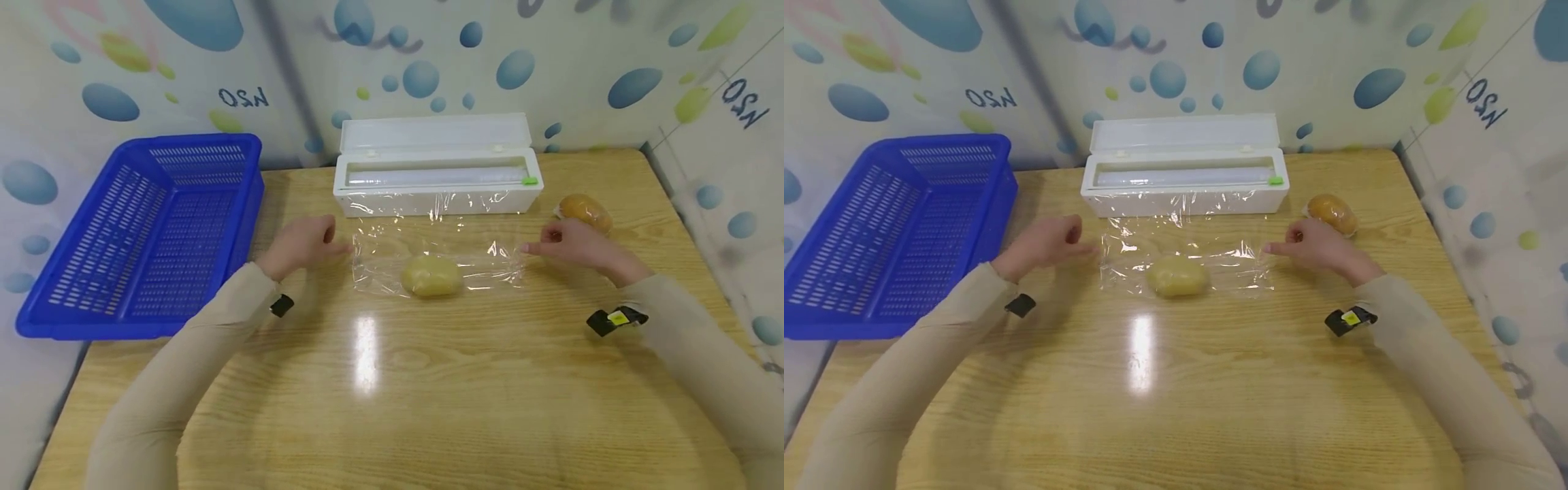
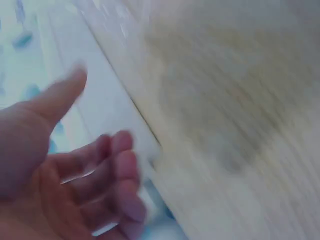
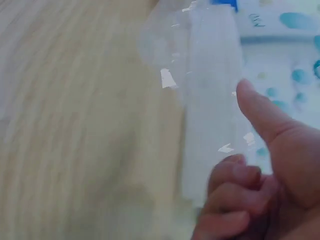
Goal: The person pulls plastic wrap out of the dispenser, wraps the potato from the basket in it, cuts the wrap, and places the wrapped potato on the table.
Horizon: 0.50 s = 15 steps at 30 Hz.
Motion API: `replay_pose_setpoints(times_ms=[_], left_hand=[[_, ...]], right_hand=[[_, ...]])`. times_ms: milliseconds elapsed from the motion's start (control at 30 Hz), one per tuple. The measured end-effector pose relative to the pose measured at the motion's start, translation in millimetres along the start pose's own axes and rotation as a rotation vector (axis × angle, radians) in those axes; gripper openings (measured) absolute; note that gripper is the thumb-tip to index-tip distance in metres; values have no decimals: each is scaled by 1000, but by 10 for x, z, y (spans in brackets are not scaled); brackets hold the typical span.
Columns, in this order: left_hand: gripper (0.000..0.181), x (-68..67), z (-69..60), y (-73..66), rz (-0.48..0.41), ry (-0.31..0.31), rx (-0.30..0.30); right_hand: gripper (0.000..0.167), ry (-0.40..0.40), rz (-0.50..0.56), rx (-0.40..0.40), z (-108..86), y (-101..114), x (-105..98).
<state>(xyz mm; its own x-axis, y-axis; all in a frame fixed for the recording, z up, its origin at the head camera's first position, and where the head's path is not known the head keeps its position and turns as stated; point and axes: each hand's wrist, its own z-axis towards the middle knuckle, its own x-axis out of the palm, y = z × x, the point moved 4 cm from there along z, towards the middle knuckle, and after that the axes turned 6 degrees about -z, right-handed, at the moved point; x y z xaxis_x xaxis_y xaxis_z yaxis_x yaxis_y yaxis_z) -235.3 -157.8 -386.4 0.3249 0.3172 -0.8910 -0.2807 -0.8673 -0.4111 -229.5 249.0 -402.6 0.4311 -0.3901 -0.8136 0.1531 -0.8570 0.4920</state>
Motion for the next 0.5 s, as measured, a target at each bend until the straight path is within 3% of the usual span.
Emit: replay_pose_setpoints(times_ms=[100,200,267,367,500], left_hand=[[24,65,-98,-345,19,-103,249],[32,229,-215,-726,89,-154,538],[39,355,-289,-908,187,-213,669],[39,503,-376,-1057,297,-304,746],[32,616,-405,-1100,338,-339,743]], right_hand=[[29,-90,1,-173,-83,265,-27],[15,-163,-47,-464,-181,669,113],[22,-200,-109,-659,-251,928,273],[35,-239,-232,-832,-326,1193,519],[46,-268,-381,-819,-336,1292,719]])
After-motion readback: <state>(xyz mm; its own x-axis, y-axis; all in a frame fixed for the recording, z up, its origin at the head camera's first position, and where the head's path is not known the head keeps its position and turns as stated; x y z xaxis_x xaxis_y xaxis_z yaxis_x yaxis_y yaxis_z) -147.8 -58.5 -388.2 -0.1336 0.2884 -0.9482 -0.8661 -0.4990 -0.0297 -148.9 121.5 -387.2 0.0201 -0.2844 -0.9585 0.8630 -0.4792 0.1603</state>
